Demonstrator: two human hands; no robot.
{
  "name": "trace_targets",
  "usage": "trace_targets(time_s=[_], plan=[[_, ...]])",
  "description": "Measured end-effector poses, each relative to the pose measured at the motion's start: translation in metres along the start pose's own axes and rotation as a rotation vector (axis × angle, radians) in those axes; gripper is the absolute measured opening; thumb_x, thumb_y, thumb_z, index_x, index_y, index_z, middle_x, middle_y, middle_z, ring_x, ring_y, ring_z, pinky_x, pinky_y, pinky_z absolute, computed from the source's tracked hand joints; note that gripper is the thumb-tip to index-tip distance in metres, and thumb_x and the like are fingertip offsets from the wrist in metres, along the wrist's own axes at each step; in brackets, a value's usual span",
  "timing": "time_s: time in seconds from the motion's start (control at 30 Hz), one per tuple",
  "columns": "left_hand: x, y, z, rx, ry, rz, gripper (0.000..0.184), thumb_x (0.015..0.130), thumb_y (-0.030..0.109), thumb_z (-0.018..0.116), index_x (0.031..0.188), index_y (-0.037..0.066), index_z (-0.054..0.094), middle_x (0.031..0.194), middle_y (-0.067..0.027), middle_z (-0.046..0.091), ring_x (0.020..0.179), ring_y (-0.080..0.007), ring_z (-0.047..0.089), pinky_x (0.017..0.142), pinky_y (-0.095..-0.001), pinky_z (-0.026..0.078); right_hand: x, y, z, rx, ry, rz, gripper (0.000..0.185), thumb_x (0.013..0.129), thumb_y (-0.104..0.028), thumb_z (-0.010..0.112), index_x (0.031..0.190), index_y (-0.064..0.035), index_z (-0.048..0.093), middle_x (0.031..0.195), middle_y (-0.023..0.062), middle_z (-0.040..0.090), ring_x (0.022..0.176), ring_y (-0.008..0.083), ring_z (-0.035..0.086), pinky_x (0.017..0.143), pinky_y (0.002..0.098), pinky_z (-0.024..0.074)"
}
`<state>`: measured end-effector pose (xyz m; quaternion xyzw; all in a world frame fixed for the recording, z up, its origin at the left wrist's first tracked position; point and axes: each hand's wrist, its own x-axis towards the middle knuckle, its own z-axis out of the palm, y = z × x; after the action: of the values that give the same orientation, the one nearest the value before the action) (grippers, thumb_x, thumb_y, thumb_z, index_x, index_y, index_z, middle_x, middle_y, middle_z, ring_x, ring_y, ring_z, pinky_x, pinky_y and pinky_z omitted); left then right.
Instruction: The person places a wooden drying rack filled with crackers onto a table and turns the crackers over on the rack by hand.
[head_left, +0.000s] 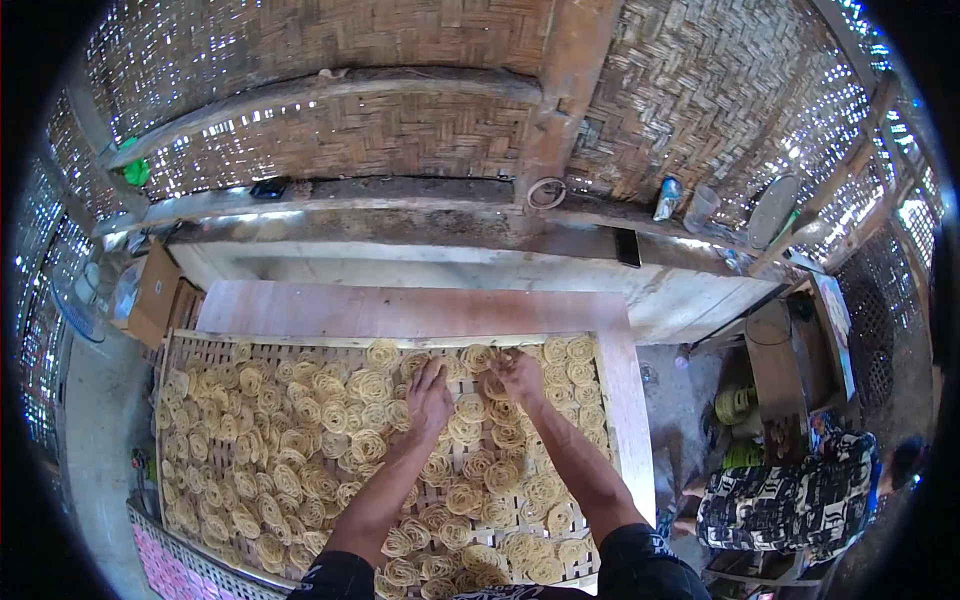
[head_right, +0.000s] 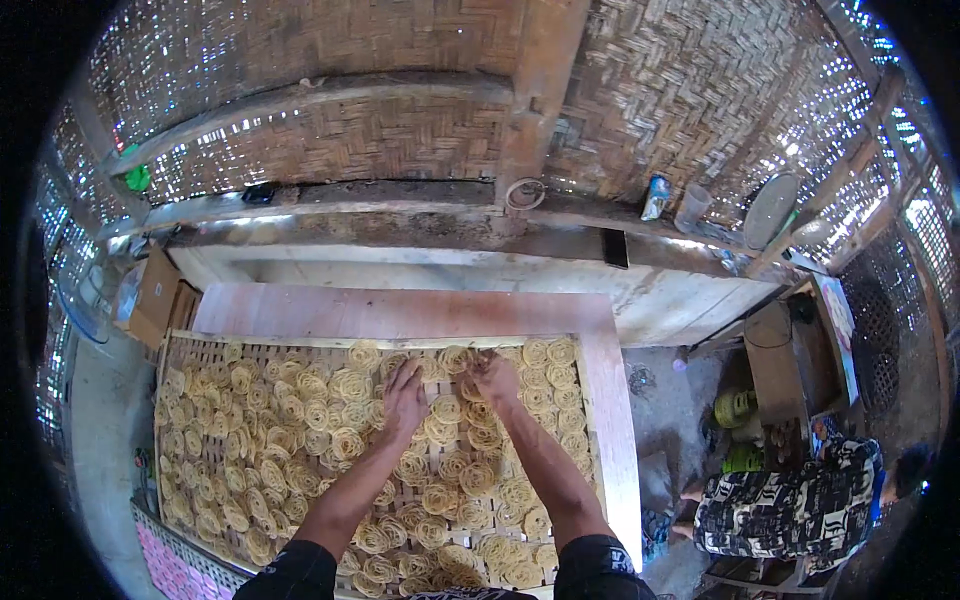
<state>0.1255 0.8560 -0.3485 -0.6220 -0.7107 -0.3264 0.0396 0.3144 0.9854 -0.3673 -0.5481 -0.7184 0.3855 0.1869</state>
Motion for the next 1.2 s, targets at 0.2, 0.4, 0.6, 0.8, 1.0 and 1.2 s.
trace_targets(time_s=[0.2, 0.4, 0.6, 0.8, 1.0, 1.2], plan=[[0.025, 0.054, 0.001, -0.182, -0.065, -0.001, 0.033, 0.084, 0.009, 0.064, 0.116, 0.002, 0.067, 0.122, -0.0124, 0.064, 0.120, -0.0301, 0.057, 0.098, -0.0429, 0.047, 0.002, 0.020, -0.084, -0.873, 0.288, -0.274, 0.071, 0.085, -0.048, 0.065, 0.143, -0.0138, 0.046, 0.147, 0.0134, 0.044, 0.131, 0.0346, 0.045, 0.108, 0.0550, 0.0340], [0.061, 0.093, 0.083, -0.152, -0.235, 0.006, 0.057, 0.083, 0.016, 0.069, 0.134, -0.003, 0.051, 0.126, -0.0216, 0.059, 0.113, -0.0347, 0.059, 0.099, -0.0449, 0.047, 0.014, 0.013, -0.136, -0.929, -0.046, -0.381, 0.059, 0.070, -0.025, 0.077, 0.125, -0.0163, 0.057, 0.126, 0.0087, 0.055, 0.122, 0.0314, 0.051, 0.099, 0.0505, 0.0407], [0.086, 0.120, 0.109, -0.161, -0.237, -0.298, 0.046, 0.075, 0.006, 0.072, 0.119, -0.001, 0.059, 0.121, -0.0218, 0.058, 0.108, -0.0374, 0.059, 0.089, -0.0469, 0.051, 0.046, 0.022, -0.142, -0.777, -0.042, -0.577, 0.044, 0.062, -0.015, 0.075, 0.102, -0.0141, 0.057, 0.100, 0.0076, 0.063, 0.099, 0.0300, 0.060, 0.086, 0.0450, 0.0464], [0.096, 0.099, 0.117, -0.562, -0.296, -0.309, 0.030, 0.071, -0.003, 0.068, 0.099, 0.003, 0.060, 0.087, -0.0152, 0.063, 0.079, -0.0358, 0.063, 0.073, -0.0432, 0.052, 0.055, 0.035, -0.161, -0.507, -0.183, -0.674, 0.023, 0.064, -0.010, 0.070, 0.085, -0.0107, 0.061, 0.083, 0.0094, 0.064, 0.080, 0.0308, 0.063, 0.071, 0.0412, 0.0516], [0.116, 0.086, 0.006, -0.375, 0.118, 0.027, 0.016, 0.071, -0.005, 0.065, 0.084, 0.005, 0.064, 0.083, -0.0072, 0.058, 0.085, -0.0285, 0.059, 0.074, -0.0388, 0.050, 0.023, -0.019, -0.194, -0.128, 0.029, -0.525, 0.017, 0.067, -0.005, 0.065, 0.084, -0.0060, 0.063, 0.084, 0.0102, 0.062, 0.079, 0.0300, 0.063, 0.070, 0.0366, 0.0515], [0.043, 0.035, -0.017, -0.023, -0.200, 0.201, 0.032, 0.070, 0.016, 0.076, 0.101, 0.009, 0.070, 0.104, -0.0113, 0.056, 0.101, -0.0329, 0.056, 0.091, -0.0503, 0.046, 0.006, -0.045, -0.147, 0.148, 0.209, -0.424, 0.016, 0.075, -0.004, 0.065, 0.091, -0.0049, 0.064, 0.093, 0.0100, 0.063, 0.088, 0.0265, 0.064, 0.074, 0.0368, 0.0523]])
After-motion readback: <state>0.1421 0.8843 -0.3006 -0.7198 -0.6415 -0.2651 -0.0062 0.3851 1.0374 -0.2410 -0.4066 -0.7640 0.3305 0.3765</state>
